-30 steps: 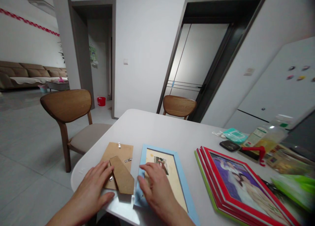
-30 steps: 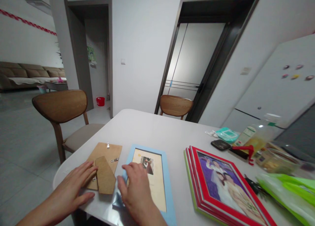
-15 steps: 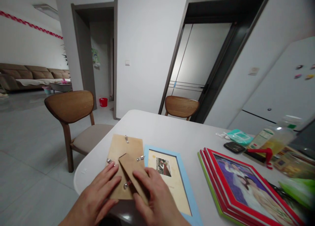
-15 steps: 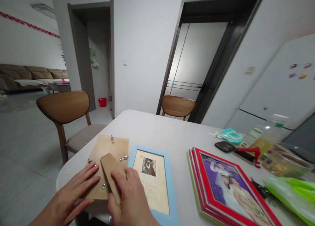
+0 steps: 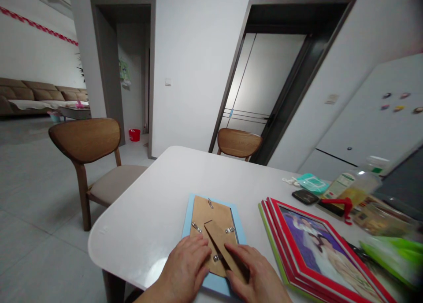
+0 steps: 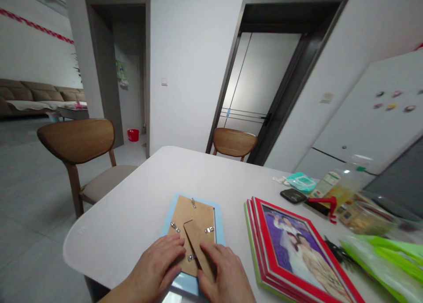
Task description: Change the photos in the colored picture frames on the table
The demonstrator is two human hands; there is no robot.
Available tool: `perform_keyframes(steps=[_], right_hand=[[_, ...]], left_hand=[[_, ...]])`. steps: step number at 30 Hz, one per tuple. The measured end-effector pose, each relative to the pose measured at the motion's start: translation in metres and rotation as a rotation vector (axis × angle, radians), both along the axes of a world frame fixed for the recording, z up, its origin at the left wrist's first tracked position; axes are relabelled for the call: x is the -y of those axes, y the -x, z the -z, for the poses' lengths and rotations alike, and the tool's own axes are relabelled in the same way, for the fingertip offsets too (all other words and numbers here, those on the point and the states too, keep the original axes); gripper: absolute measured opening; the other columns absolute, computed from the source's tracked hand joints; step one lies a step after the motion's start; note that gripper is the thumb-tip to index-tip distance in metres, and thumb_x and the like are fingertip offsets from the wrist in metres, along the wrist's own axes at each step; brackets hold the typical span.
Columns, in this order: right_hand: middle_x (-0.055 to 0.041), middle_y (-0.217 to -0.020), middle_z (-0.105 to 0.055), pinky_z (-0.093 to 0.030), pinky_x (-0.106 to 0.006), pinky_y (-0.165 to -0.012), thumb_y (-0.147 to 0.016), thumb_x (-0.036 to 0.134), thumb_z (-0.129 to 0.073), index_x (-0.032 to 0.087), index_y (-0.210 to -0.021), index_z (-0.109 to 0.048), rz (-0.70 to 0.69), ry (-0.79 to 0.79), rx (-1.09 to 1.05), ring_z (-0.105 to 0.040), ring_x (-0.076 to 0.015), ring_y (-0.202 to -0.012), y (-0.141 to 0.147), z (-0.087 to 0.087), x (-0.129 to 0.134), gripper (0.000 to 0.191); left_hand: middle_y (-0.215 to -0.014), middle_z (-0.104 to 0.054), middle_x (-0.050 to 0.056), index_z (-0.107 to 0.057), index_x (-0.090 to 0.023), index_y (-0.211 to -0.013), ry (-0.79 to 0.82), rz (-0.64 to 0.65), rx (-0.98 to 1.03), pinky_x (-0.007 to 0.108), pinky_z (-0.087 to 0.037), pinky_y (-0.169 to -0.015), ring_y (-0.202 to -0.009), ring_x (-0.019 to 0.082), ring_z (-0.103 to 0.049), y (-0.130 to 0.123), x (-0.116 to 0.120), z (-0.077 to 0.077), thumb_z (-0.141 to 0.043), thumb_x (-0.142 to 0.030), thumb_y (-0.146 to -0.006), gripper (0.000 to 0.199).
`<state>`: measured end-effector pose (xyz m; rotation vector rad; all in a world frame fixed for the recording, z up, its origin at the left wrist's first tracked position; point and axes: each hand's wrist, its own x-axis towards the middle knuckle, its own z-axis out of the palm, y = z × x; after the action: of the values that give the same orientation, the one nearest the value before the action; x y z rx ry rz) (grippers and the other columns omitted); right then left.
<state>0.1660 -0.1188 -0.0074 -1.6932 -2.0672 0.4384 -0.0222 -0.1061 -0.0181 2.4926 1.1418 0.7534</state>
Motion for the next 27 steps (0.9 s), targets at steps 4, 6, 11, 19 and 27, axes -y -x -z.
perform_keyframes(steps=[4,6,11,19,27], right_hand=[[-0.008,-0.093,-0.061,-0.04,-0.038,-0.078,-0.067,0.029,-0.047,0.019,-0.102,-0.058,-0.013,-0.03,0.108,-0.054,-0.0223,-0.086,0.002,-0.002,0.004,0.038],[-0.0079,-0.09,-0.061,-0.041,-0.039,-0.076,-0.067,0.031,-0.047,0.02,-0.101,-0.059,-0.019,-0.018,0.143,-0.054,-0.0229,-0.084,0.0,-0.006,0.006,0.037],[-0.0091,-0.088,-0.06,-0.042,-0.038,-0.074,-0.066,0.029,-0.047,0.019,-0.103,-0.058,-0.017,0.027,0.191,-0.053,-0.0232,-0.084,-0.004,-0.011,0.007,0.04],[-0.0081,-0.081,-0.059,-0.043,-0.039,-0.07,-0.066,0.027,-0.048,0.021,-0.104,-0.057,-0.008,-0.029,0.262,-0.053,-0.0233,-0.079,-0.005,0.001,0.005,0.04],[-0.0066,-0.104,-0.055,-0.04,-0.042,-0.074,-0.072,0.025,-0.051,0.031,-0.098,-0.057,-0.116,-0.373,0.317,-0.049,-0.0238,-0.092,-0.004,0.011,0.004,0.028]], left_hand=[[-0.118,-0.05,0.006,-0.049,-0.019,-0.103,0.102,0.024,-0.025,0.051,-0.022,-0.097,-0.111,0.022,-0.042,0.01,0.004,-0.006,-0.053,-0.015,-0.073,0.03],[-0.121,-0.046,0.007,-0.047,-0.019,-0.103,0.15,0.027,-0.051,0.053,-0.02,-0.097,-0.113,0.023,-0.039,0.013,0.005,-0.008,-0.055,-0.021,-0.074,0.03],[-0.127,-0.037,0.013,-0.049,-0.016,-0.093,0.203,0.042,-0.091,0.047,-0.023,-0.098,-0.119,0.025,-0.03,0.015,0.004,-0.007,-0.061,-0.044,-0.07,0.038],[-0.124,-0.042,0.009,-0.05,-0.019,-0.087,0.218,0.068,-0.071,0.046,-0.02,-0.098,-0.116,0.024,-0.034,0.015,0.004,-0.007,-0.063,-0.047,-0.067,0.037],[-0.124,-0.043,0.006,-0.05,-0.02,-0.079,0.187,0.035,-0.08,0.047,-0.018,-0.098,-0.115,0.023,-0.036,0.014,0.004,0.002,-0.074,-0.037,-0.056,0.038]])
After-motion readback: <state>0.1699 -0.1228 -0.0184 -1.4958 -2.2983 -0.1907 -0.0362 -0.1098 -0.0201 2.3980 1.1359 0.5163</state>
